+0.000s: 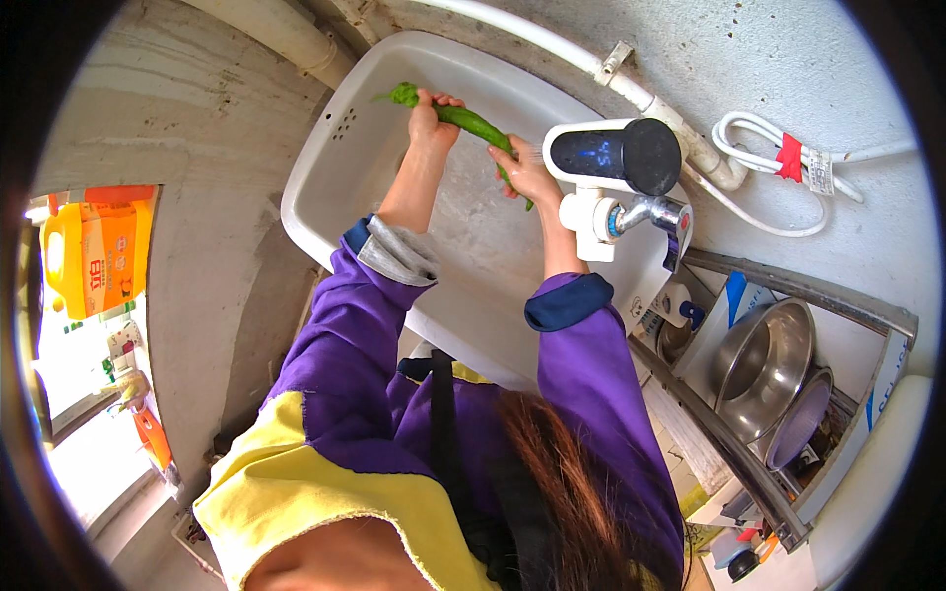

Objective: The person washes green bell peppers and a long green chili under running water in a kitchen sink, then unwraps and washes a round orange squash. They place the washed vegetables into bowls and proceed to trim the roots and outer layers of green onions on the countertop.

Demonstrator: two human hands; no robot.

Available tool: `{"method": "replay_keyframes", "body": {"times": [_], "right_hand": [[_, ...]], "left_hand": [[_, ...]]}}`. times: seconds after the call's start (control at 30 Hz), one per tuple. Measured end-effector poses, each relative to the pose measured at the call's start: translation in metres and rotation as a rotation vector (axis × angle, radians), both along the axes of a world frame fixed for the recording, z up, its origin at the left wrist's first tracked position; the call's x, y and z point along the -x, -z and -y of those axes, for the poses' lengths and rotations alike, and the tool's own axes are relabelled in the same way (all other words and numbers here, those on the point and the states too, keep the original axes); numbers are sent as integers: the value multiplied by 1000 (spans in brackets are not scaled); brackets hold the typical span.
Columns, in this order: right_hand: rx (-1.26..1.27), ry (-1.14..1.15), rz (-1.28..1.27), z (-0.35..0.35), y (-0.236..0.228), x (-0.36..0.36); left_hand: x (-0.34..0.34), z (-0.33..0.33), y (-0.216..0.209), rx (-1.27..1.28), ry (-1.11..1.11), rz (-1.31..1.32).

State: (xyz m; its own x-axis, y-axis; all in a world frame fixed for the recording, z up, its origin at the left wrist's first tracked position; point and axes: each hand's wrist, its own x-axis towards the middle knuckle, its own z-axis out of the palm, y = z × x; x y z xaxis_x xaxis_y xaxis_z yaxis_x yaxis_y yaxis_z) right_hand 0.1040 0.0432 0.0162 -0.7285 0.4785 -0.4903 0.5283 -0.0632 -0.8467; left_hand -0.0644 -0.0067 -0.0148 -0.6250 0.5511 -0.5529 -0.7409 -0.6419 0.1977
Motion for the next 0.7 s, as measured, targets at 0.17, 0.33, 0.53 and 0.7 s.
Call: {"method": "replay_keyframes", "body": {"times": [0.17,0.33,0.53,0.7], "right_hand": [[-225,138,86,-9,11,5],[246,151,-439,-11,32,-9],[-269,234,-186,-1,39,-35],[154,369,-191,19,27,-66]], "left_hand": [[3,15,0,-28,-68,-9],[17,25,0,-88,-143,13],[-17,7,0,-22,67,25],[-86,-17,-4,20,262,150]]}}
